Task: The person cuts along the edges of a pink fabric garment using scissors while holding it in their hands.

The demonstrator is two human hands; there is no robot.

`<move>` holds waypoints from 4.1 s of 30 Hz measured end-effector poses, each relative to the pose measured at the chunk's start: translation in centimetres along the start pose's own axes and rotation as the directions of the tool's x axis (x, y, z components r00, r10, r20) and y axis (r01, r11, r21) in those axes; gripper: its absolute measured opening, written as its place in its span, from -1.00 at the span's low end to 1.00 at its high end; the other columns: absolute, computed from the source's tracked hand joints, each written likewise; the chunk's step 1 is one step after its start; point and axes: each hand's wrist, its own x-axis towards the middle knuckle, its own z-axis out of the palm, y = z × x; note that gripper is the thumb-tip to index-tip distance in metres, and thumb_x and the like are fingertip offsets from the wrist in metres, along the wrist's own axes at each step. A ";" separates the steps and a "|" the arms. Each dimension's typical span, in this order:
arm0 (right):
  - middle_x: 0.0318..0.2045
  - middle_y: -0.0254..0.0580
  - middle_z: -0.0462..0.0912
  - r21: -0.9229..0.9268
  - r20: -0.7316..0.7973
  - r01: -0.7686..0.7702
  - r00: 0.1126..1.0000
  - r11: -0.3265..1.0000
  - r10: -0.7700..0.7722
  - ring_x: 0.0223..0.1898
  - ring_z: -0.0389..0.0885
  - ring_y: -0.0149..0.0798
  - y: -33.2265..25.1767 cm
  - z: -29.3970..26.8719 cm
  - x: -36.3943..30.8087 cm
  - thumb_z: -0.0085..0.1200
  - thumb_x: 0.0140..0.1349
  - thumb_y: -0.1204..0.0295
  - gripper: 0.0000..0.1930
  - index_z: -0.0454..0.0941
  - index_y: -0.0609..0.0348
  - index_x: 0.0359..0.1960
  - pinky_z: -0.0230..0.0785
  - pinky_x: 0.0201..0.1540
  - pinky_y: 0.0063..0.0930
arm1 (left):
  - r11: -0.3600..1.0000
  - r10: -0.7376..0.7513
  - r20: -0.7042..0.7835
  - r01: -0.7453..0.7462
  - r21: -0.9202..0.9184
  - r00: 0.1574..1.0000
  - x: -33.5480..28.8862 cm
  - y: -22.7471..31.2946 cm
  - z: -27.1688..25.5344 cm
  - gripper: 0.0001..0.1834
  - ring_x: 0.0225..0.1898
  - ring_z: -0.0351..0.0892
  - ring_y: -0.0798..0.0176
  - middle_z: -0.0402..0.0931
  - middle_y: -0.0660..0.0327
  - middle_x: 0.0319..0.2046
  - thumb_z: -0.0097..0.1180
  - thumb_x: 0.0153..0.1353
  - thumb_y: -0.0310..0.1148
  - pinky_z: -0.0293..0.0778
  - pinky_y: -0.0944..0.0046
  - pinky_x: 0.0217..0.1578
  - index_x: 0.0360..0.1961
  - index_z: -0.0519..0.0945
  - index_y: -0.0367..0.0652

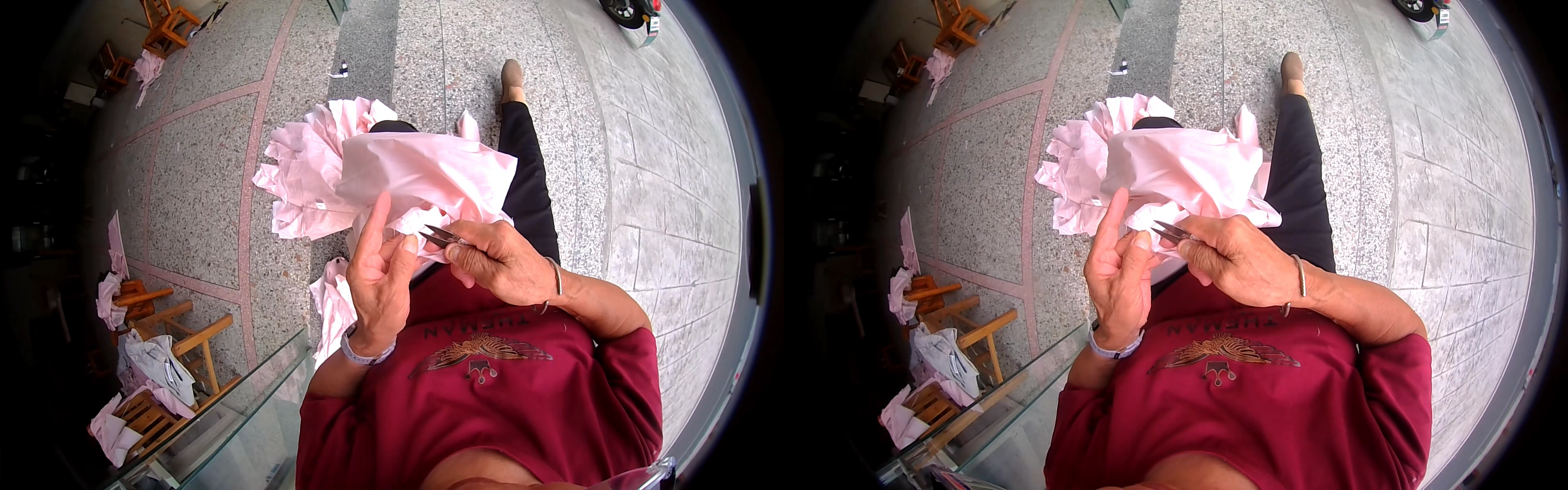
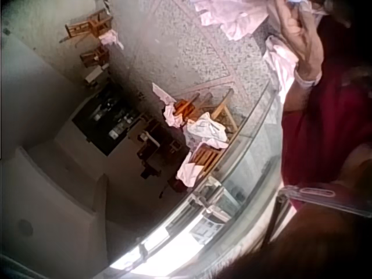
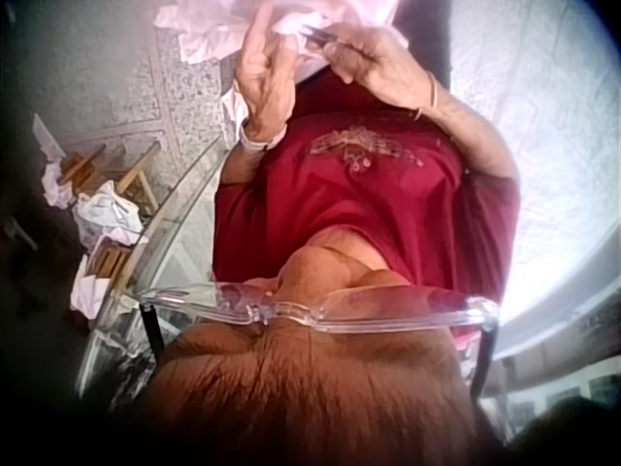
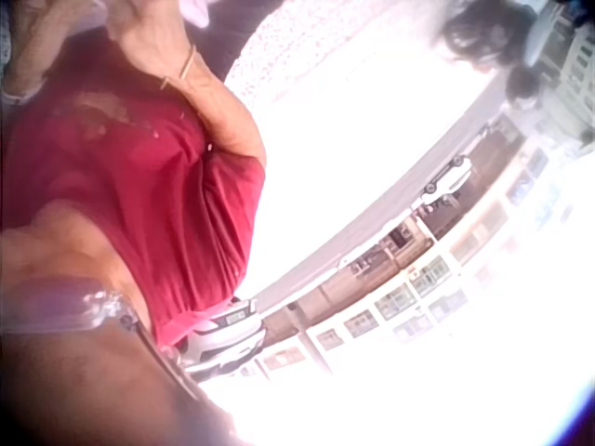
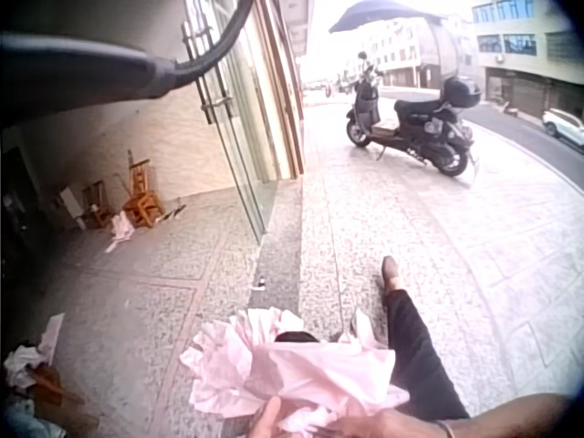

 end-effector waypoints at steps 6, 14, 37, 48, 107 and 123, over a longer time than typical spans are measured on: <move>-0.69 -0.26 0.43 -0.016 0.006 0.015 1.000 1.000 -0.015 -0.61 0.39 -0.40 0.1 -0.1 0.0 -0.15 0.46 0.44 -0.75 0.53 0.34 -0.05 0.31 -0.49 -0.42 | 1.000 0.008 0.018 -0.009 0.028 1.000 0.0 0.0 0.0 -0.37 -0.24 0.52 0.48 0.59 0.17 -0.28 -0.08 0.41 -0.55 0.45 0.46 -0.23 0.43 0.01 -0.45; -0.69 -0.25 0.44 -0.034 0.006 0.011 1.000 0.999 -0.011 -0.62 0.40 -0.40 0.0 -0.1 0.0 -0.15 0.46 0.43 -0.74 0.54 0.35 -0.05 0.32 -0.49 -0.41 | 0.999 0.010 0.021 -0.010 0.043 1.000 0.0 -0.1 0.0 -0.36 -0.27 0.50 0.50 0.59 0.19 -0.32 -0.08 0.42 -0.54 0.40 0.49 -0.28 0.43 0.00 -0.45; -0.67 -0.39 0.42 0.402 0.314 -0.172 0.948 0.899 0.041 -0.61 0.30 -0.55 2.1 -2.1 1.8 -0.08 0.48 0.33 -0.72 0.59 0.22 -0.32 0.12 -0.54 -0.60 | 0.964 0.098 0.090 -0.117 0.240 0.991 -0.4 -0.7 -0.6 -0.42 -0.18 0.57 0.42 0.61 0.11 -0.18 -0.07 0.43 -0.50 0.52 0.37 -0.11 0.40 0.09 -0.48; -0.65 -0.35 0.46 0.126 0.284 0.004 0.958 0.992 -0.040 -0.57 0.38 -0.49 -0.4 -2.0 0.4 -0.09 0.47 0.41 -0.74 0.60 0.31 -0.28 0.27 -0.44 -0.51 | 0.992 -0.012 0.032 0.008 0.123 0.999 0.1 -1.2 -1.3 -0.38 -0.22 0.52 0.51 0.61 0.20 -0.26 -0.05 0.43 -0.52 0.45 0.47 -0.12 0.44 0.06 -0.39; -0.65 -0.36 0.46 0.124 0.077 -0.053 0.996 0.991 0.044 -0.58 0.37 -0.50 1.2 -1.6 0.2 -0.11 0.45 0.39 -0.75 0.59 0.29 -0.19 0.22 -0.48 -0.50 | 0.994 0.033 0.105 -0.043 0.099 0.994 0.0 -0.8 -1.2 -0.37 -0.10 0.61 0.32 0.62 0.02 -0.14 -0.14 0.41 -0.58 0.55 0.29 -0.04 0.44 -0.02 -0.44; -0.67 -0.36 0.44 0.056 0.079 -0.053 0.996 0.997 0.049 -0.61 0.35 -0.49 0.4 -1.1 0.0 -0.09 0.45 0.41 -0.79 0.59 0.27 -0.19 0.22 -0.52 -0.48 | 1.000 0.000 0.086 0.002 -0.023 0.996 -0.1 -0.9 -0.7 -0.37 -0.06 0.58 0.30 0.58 0.05 -0.12 -0.14 0.43 -0.55 0.57 0.22 0.01 0.45 -0.03 -0.37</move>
